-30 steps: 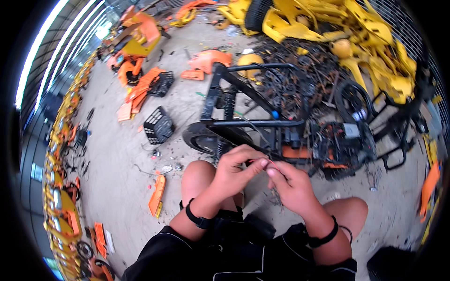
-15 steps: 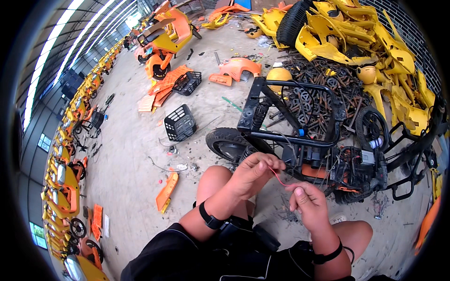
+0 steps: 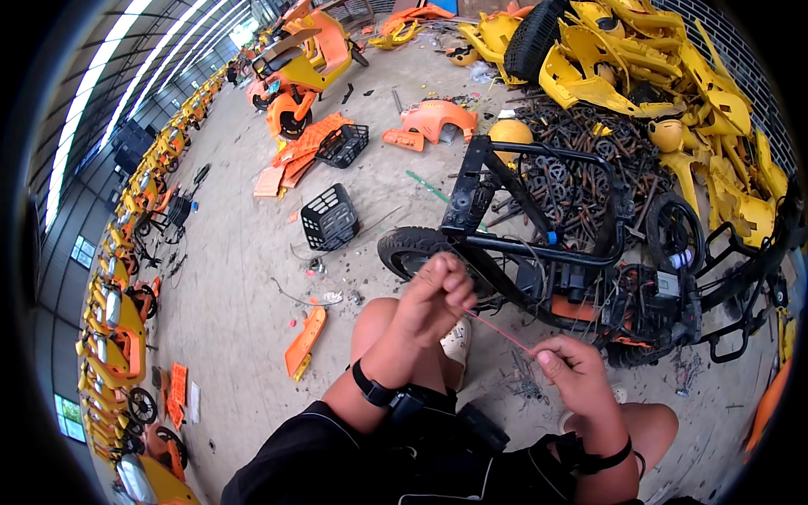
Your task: The person connects and organizes electrical wires on a black vehicle frame by hand while sitting on the floor of a warehouse.
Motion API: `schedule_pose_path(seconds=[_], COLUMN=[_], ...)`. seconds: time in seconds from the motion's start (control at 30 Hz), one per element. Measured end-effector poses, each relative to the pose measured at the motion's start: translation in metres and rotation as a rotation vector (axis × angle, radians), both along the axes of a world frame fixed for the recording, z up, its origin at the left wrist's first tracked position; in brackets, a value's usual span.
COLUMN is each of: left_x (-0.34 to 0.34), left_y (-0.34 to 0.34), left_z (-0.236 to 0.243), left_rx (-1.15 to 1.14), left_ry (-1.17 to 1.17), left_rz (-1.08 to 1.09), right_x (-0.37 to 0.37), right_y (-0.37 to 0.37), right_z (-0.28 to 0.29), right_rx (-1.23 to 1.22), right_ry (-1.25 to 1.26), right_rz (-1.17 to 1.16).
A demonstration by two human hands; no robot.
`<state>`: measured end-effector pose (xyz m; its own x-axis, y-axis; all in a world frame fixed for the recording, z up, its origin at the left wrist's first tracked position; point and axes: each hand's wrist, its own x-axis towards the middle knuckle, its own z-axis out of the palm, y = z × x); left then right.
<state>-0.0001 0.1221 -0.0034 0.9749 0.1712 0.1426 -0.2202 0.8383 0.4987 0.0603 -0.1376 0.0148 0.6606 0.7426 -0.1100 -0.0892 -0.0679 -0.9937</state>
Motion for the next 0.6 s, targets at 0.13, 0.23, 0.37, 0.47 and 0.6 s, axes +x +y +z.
schedule_pose_path(seconds=[0.13,0.23,0.37,0.47,0.6], left_x=[-0.008,-0.016,-0.026,-0.026,-0.017], left_y=[0.038,0.074,0.101,0.100,0.065], left_z=[-0.006,-0.018,-0.014,-0.014,-0.020], left_rx=[-0.007,-0.051,-0.151,-0.020,0.546], left_ry=[0.052,0.030,0.022,0.111,0.342], left_rz=[0.202,0.337,0.586,0.695,0.533], right_x=[0.014,0.030,0.052,0.055,0.037], right_y=[-0.017,-0.037,-0.072,-0.086,-0.059], right_z=[0.011,0.012,0.015,0.016,0.020], right_rx=[-0.242,-0.329,-0.522,-0.750,-0.932], right_ry=[-0.283,-0.315,-0.459,-0.625,-0.760], right_rz=[-0.007,-0.069,-0.185,-0.339,-0.320])
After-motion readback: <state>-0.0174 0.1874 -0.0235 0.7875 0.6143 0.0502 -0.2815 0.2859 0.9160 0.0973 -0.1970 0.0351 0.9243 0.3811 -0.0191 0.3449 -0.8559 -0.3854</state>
